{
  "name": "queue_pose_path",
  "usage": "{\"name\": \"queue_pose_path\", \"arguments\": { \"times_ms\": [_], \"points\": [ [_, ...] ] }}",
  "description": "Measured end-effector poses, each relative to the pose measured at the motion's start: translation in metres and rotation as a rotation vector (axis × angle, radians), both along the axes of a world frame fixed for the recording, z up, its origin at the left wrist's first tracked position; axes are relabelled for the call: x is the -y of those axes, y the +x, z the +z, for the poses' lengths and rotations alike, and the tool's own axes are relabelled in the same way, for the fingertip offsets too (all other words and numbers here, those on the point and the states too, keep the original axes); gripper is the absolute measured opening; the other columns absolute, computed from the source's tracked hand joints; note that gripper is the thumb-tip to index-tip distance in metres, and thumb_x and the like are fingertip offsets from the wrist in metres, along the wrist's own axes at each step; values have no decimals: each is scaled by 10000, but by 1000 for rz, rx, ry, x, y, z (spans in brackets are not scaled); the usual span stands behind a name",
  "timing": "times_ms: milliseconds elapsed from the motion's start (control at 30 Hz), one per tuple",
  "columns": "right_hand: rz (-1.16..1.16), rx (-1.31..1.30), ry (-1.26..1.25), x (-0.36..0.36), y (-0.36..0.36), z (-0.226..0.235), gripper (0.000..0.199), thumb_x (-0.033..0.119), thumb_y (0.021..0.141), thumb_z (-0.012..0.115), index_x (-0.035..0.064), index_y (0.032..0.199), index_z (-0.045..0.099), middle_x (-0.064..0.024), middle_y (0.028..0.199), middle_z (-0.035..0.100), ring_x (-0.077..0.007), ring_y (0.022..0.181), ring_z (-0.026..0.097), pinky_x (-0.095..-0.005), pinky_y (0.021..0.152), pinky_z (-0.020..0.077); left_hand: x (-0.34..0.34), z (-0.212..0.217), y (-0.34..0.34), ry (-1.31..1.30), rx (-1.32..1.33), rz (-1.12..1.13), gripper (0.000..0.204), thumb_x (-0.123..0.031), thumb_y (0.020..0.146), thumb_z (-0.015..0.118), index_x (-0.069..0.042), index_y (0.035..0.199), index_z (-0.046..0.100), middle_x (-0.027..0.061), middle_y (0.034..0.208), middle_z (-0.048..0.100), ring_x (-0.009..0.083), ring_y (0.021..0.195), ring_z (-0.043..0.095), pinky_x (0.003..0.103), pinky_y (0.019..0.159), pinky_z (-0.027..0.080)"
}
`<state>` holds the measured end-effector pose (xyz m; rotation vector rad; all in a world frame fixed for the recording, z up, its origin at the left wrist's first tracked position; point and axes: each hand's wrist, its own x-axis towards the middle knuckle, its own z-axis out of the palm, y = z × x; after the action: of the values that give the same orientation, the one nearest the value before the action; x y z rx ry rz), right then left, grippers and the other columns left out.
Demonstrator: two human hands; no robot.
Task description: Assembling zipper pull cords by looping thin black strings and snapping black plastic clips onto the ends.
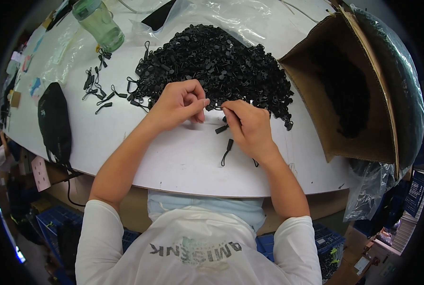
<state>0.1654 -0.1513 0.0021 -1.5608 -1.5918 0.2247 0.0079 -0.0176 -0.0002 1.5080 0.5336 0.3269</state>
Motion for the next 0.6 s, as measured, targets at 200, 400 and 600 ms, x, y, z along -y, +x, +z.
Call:
{"name": "queue_pose_path", "arguments": {
  "times_ms": [200, 400, 600],
  "points": [
    [65, 6, -125, 1, -3, 6, 112, 101, 856, 576, 46, 769, 533, -83, 655, 570, -265, 515, 556, -354, 451, 408, 3, 0, 0, 5, 7, -24, 138, -79, 905, 580, 0, 830, 495, 59, 632, 609, 105, 577, 621, 234, 525, 511],
    [144, 97, -81, -1, -9, -5, 115, 115, 855, 577, 53, 773, 525, -79, 648, 577, -270, 506, 556, -366, 443, 420, 13, 1, 4, -31, 21, 24, 148, -97, 898, 589, 3, 814, 518, 51, 635, 621, 80, 573, 618, 210, 502, 499],
    [108, 202, -53, -1, -19, -14, 64, 31, 815, 608, 38, 845, 551, -87, 630, 575, -263, 499, 578, -351, 421, 425, 20, -2, 5, 335, 34, 42, 126, -89, 920, 563, -21, 830, 507, -11, 653, 556, 20, 556, 515, 175, 480, 406]
  ]
}}
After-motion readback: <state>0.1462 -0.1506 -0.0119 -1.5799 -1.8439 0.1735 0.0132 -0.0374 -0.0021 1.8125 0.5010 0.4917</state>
